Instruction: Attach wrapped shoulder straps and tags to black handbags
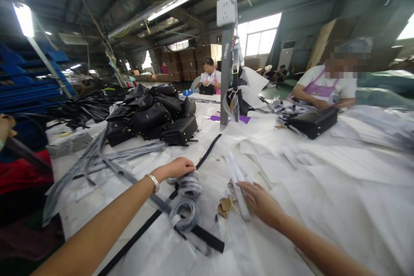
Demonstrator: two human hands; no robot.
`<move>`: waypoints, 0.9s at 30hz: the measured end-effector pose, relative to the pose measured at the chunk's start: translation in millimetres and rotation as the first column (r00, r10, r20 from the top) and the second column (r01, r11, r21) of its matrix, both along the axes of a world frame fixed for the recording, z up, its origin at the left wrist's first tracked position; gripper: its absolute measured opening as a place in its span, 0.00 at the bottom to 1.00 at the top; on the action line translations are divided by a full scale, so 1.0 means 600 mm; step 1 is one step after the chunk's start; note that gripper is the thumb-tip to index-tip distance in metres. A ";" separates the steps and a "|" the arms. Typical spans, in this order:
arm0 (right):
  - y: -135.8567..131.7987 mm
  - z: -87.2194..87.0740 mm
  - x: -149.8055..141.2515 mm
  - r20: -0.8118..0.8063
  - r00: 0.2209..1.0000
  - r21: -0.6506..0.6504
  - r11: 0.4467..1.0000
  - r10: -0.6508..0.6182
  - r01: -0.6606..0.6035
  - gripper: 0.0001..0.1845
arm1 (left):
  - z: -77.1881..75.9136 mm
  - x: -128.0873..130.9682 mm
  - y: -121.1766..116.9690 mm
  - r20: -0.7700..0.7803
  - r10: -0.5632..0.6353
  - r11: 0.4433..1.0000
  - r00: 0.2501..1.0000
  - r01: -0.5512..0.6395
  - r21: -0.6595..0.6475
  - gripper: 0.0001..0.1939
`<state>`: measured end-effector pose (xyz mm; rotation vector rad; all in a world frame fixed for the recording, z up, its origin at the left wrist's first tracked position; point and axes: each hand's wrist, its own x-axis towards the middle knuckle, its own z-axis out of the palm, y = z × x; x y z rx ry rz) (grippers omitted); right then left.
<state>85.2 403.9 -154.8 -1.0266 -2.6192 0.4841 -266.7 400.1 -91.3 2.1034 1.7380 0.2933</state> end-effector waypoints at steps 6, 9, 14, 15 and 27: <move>-0.079 0.201 0.102 0.047 0.997 -0.120 0.991 0.061 -0.055 0.17 | 0.022 0.076 -0.053 0.099 0.009 0.990 0.995 -0.022 0.139 0.17; -0.169 0.283 0.169 0.154 0.988 -0.153 0.988 0.000 0.024 0.19 | 0.040 0.157 -0.119 0.220 -0.112 0.987 0.969 0.083 0.138 0.19; -0.378 0.333 0.291 0.198 0.919 -0.010 0.936 -0.342 0.351 0.23 | 0.057 0.287 -0.289 0.515 -0.389 0.896 0.763 0.443 0.020 0.26; -0.422 0.329 0.315 0.189 0.892 0.020 0.910 -0.411 0.414 0.23 | 0.056 0.306 -0.317 0.541 -0.419 0.877 0.729 0.480 0.033 0.29; -0.687 0.141 0.362 -0.208 0.620 -0.059 0.642 -0.756 0.764 0.32 | 0.071 0.445 -0.401 0.238 -0.346 0.908 0.908 0.260 0.327 0.13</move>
